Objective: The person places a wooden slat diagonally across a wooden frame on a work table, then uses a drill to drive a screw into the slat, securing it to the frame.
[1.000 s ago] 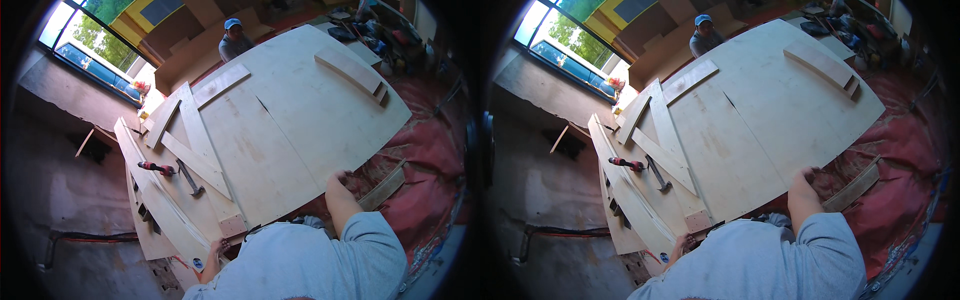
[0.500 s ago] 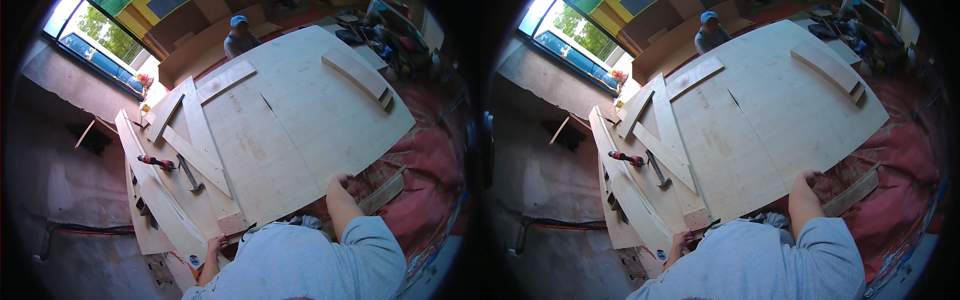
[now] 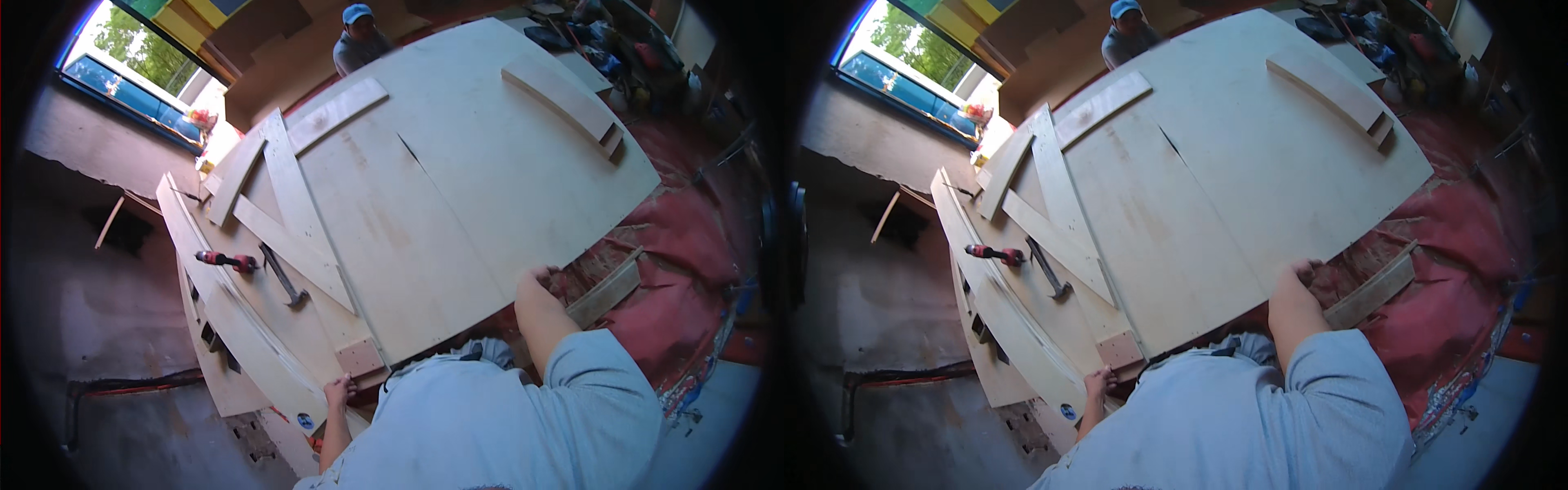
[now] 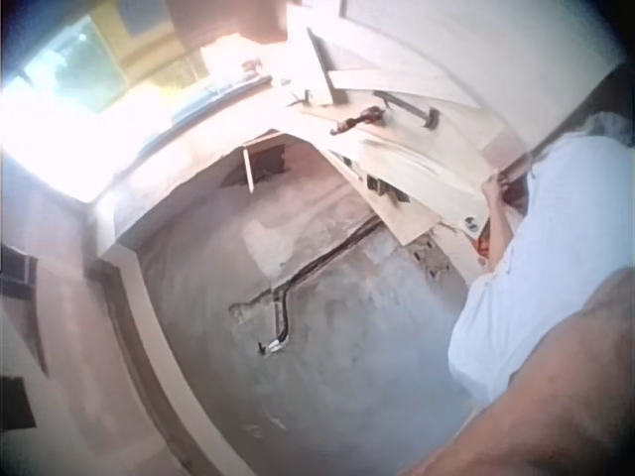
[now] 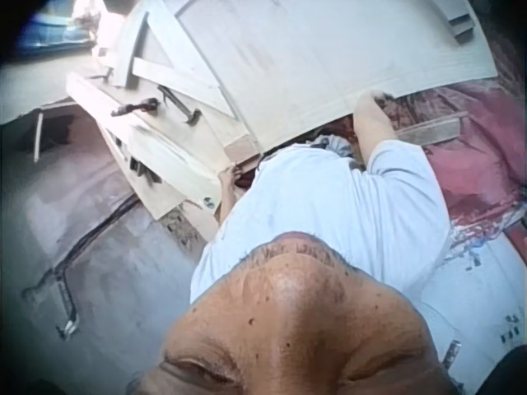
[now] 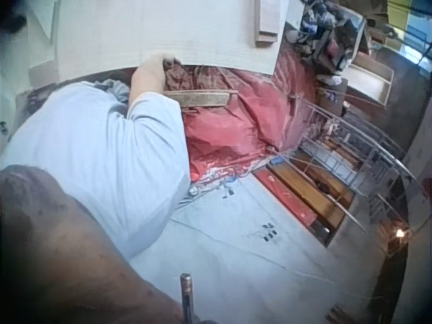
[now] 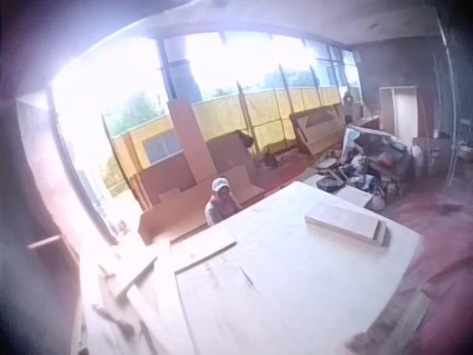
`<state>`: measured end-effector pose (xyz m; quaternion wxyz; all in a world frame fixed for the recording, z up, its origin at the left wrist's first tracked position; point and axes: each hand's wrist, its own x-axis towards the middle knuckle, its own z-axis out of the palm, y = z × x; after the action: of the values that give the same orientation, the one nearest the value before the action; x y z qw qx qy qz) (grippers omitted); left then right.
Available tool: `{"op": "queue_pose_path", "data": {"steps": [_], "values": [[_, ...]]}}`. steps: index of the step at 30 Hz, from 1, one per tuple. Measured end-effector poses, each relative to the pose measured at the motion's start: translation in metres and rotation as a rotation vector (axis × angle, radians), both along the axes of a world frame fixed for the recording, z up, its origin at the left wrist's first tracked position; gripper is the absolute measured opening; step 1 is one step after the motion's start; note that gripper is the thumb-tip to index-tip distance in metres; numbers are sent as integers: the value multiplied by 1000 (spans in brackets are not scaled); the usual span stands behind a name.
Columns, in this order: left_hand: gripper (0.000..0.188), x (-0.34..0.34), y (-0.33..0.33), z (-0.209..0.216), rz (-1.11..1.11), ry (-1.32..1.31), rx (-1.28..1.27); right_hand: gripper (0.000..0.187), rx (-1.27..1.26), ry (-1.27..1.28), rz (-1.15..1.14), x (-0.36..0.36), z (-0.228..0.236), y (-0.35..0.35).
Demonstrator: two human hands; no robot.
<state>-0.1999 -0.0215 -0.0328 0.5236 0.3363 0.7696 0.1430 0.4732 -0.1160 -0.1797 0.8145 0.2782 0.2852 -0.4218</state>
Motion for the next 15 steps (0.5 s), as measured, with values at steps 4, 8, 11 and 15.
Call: {"op": "queue_pose_path", "data": {"steps": [4, 8, 11, 15], "values": [[24, -3, 16, -10, -166, 65, -13, 46, -118, -75, 39, 13, -32, -4], [28, -19, 13, -22, -255, 87, -35, 53, -225, 165, 478, 0, -6, -8], [33, -34, 11, -20, -587, 400, 27, 61, -1236, 1009, 1901, -17, 6, -30], [37, 12, 38, 40, -683, 641, 175, 73, -1518, 1019, 2158, 12, 27, -85]]}}
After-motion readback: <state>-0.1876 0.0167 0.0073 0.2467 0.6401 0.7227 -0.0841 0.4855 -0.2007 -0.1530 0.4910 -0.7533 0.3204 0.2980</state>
